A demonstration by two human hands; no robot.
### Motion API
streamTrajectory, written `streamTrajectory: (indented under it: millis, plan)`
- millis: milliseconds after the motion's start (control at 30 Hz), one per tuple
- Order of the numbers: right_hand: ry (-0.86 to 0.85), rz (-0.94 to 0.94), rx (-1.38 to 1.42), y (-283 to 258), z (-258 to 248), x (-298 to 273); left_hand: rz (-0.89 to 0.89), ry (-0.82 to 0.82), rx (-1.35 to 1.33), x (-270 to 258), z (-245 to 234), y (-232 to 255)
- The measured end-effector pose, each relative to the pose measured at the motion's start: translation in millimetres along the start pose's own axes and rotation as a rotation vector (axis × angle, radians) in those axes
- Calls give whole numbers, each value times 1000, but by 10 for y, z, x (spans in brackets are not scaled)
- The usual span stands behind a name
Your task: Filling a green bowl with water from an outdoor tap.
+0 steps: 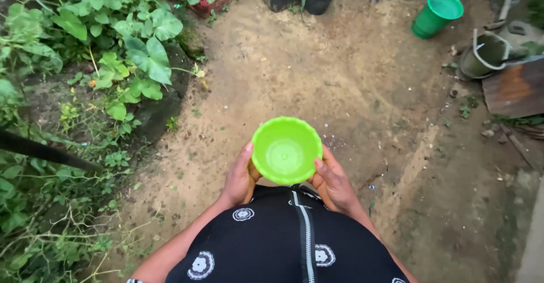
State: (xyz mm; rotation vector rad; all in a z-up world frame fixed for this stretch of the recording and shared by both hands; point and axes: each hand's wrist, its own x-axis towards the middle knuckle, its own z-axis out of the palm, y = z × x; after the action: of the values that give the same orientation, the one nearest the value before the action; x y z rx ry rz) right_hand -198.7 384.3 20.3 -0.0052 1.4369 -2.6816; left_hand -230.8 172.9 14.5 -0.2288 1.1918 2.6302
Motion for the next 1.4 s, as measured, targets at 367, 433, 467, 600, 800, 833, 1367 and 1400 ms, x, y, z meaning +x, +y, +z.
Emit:
streamTrajectory:
  millis: [367, 433, 467, 600, 800, 833, 1367, 1400]
  plan:
    - [102, 87, -15, -229, -293, 644, -15, -16, 33, 749, 263, 1]
    - [130, 95, -24, -255, -351, 817, -32, -30, 28, 986, 271, -14]
    - [145, 90, -29, -259, -379, 919, -35, -46, 24, 1117, 272, -20]
    - [191, 66, -46, -344, -380, 1415, -58, -103, 2, 1706, 299, 93]
    - [194, 59, -43, -287, -454, 2352, -35, -148, 19, 2588, 221, 419]
    - [192, 55, -41, -334, -373, 2492, -32, -151, 23, 2721, 220, 485]
    - [155, 131, -14, -473, -396, 4044, -6, -88, 32, 4095, 237, 882]
    - [145, 135, -7, -476, -486, 4158, 0, -75, 38, 4192, 272, 876]
